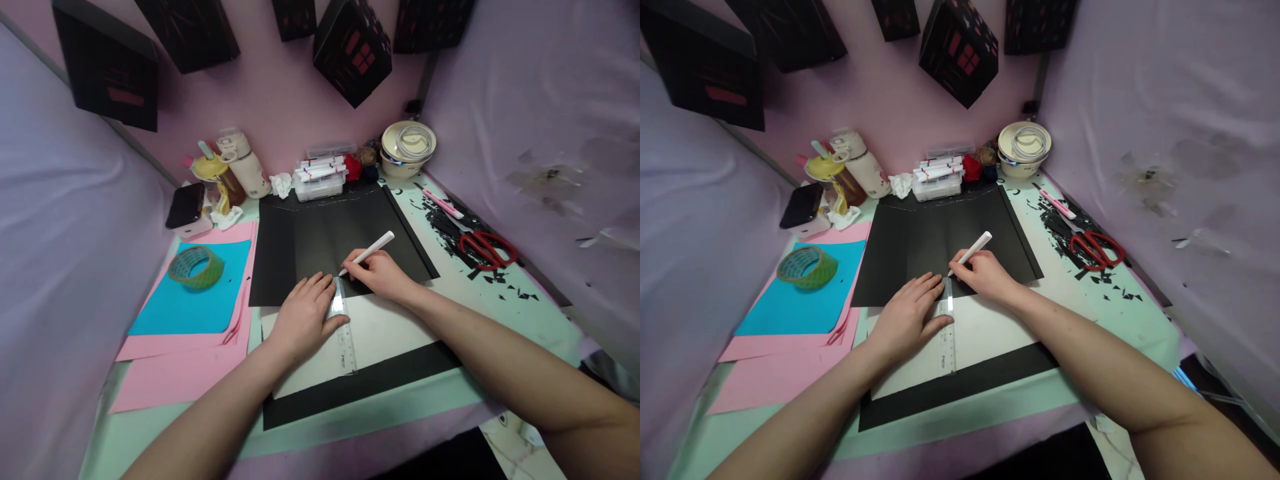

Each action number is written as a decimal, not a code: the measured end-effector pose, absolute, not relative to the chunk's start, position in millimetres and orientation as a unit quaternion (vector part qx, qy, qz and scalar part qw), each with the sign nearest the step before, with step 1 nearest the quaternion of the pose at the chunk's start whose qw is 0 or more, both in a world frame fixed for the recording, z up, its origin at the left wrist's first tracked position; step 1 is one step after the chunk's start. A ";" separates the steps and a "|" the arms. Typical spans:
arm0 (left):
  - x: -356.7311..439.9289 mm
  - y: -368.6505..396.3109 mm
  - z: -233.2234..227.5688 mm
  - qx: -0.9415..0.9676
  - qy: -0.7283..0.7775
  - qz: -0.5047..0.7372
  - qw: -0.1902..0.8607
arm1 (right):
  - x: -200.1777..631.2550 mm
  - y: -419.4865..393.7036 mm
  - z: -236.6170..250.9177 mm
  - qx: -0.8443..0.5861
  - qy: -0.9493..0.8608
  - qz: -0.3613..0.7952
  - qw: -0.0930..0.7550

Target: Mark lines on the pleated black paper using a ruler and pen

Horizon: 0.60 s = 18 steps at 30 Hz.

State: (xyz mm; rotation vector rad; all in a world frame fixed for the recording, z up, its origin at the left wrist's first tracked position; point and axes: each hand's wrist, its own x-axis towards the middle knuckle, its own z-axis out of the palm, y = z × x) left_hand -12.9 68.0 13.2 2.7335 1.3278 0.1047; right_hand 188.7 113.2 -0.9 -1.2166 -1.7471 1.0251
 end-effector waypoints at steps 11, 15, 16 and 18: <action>-12.7 67.4 13.9 0.898 0.436 0.037 0.045 | 190.0 113.3 -1.7 -0.478 -0.695 0.373 0.388; -13.0 67.5 13.7 0.899 0.434 0.036 0.046 | 191.4 112.6 -2.7 -0.463 -0.676 0.387 0.423; -13.1 67.5 13.5 0.899 0.434 0.036 0.045 | 191.6 112.3 -3.5 -0.454 -0.675 0.394 0.428; -13.2 67.6 13.0 0.900 0.433 0.034 0.041 | 191.6 112.0 -5.8 -0.431 -0.690 0.393 0.429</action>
